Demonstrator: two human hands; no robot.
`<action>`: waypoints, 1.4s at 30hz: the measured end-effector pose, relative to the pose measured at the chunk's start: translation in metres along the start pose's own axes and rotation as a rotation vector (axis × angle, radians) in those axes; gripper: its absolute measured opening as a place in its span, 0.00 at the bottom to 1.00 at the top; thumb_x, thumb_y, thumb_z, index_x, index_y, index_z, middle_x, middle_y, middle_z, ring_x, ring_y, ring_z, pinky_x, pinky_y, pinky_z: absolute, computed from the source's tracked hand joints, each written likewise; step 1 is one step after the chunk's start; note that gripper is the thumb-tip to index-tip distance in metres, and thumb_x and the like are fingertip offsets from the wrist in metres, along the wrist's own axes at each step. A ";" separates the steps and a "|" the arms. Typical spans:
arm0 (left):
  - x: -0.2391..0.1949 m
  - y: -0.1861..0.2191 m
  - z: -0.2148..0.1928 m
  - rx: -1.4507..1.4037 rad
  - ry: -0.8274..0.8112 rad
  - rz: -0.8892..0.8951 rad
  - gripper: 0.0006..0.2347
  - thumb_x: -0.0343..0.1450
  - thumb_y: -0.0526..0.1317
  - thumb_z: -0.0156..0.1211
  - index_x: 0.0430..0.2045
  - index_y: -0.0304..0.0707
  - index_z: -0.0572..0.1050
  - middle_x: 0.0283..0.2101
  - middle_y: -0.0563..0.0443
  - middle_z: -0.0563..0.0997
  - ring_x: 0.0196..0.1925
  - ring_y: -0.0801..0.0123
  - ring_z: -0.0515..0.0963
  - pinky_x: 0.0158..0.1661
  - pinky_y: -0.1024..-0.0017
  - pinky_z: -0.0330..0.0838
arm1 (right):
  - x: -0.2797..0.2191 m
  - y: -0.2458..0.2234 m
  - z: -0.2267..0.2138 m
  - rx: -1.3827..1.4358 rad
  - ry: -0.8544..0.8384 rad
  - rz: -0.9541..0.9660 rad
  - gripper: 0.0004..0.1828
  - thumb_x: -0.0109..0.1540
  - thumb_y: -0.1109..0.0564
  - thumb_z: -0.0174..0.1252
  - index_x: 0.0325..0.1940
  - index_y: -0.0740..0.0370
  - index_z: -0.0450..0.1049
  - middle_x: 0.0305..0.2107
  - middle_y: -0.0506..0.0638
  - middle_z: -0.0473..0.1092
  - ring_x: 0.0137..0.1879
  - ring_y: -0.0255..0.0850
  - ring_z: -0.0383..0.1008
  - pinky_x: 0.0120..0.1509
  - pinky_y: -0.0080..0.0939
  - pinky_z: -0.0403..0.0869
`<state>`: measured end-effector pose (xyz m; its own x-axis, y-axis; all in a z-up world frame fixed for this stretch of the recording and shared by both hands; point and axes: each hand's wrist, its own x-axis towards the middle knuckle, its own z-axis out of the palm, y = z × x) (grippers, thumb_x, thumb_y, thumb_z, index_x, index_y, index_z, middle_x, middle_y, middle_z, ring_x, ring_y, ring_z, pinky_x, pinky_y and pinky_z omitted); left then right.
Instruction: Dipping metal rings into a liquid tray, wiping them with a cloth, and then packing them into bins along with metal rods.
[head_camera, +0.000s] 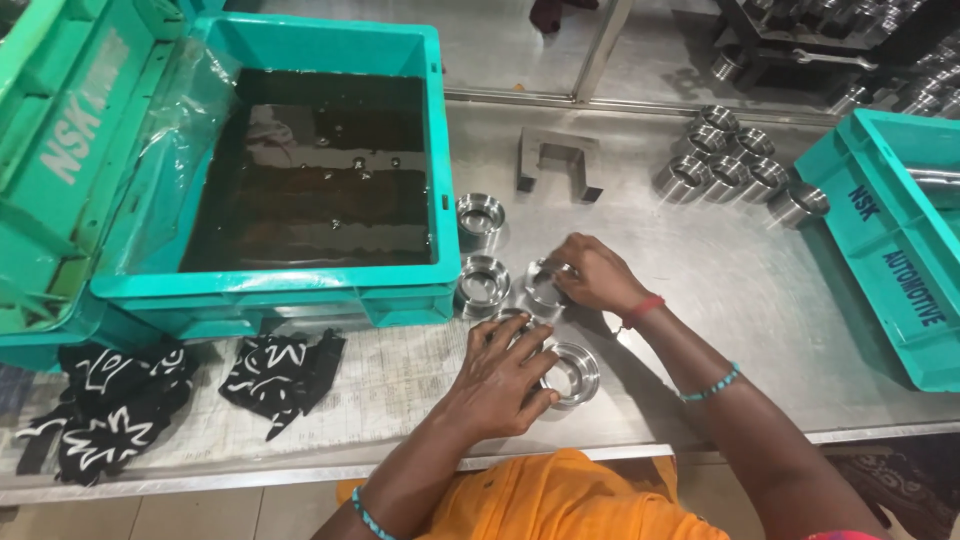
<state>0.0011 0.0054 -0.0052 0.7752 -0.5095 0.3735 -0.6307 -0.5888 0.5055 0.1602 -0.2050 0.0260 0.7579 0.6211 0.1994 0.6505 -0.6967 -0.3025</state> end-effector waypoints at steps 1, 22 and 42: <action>-0.001 0.000 0.000 -0.003 0.013 0.012 0.20 0.68 0.50 0.64 0.50 0.38 0.78 0.68 0.40 0.69 0.73 0.43 0.59 0.65 0.44 0.46 | -0.009 0.004 0.000 -0.002 -0.006 0.045 0.15 0.59 0.55 0.62 0.48 0.59 0.80 0.43 0.57 0.74 0.54 0.54 0.73 0.59 0.52 0.72; 0.001 0.005 -0.004 0.012 0.110 0.040 0.22 0.65 0.50 0.65 0.51 0.40 0.78 0.66 0.41 0.71 0.73 0.45 0.59 0.64 0.43 0.47 | -0.029 0.124 -0.056 0.283 0.089 0.403 0.22 0.60 0.47 0.62 0.55 0.59 0.78 0.49 0.57 0.78 0.52 0.49 0.80 0.59 0.50 0.78; -0.020 -0.078 0.092 0.327 0.231 -0.069 0.24 0.71 0.64 0.49 0.53 0.53 0.78 0.68 0.50 0.71 0.75 0.53 0.60 0.65 0.46 0.48 | 0.051 0.318 -0.115 -0.159 -0.056 0.958 0.48 0.54 0.20 0.53 0.76 0.23 0.51 0.79 0.42 0.31 0.82 0.65 0.23 0.76 0.83 0.33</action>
<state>0.0310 0.0035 -0.1238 0.7807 -0.3293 0.5311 -0.5266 -0.8044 0.2752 0.4111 -0.4359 0.0471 0.9689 -0.2208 -0.1117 -0.2384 -0.9538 -0.1829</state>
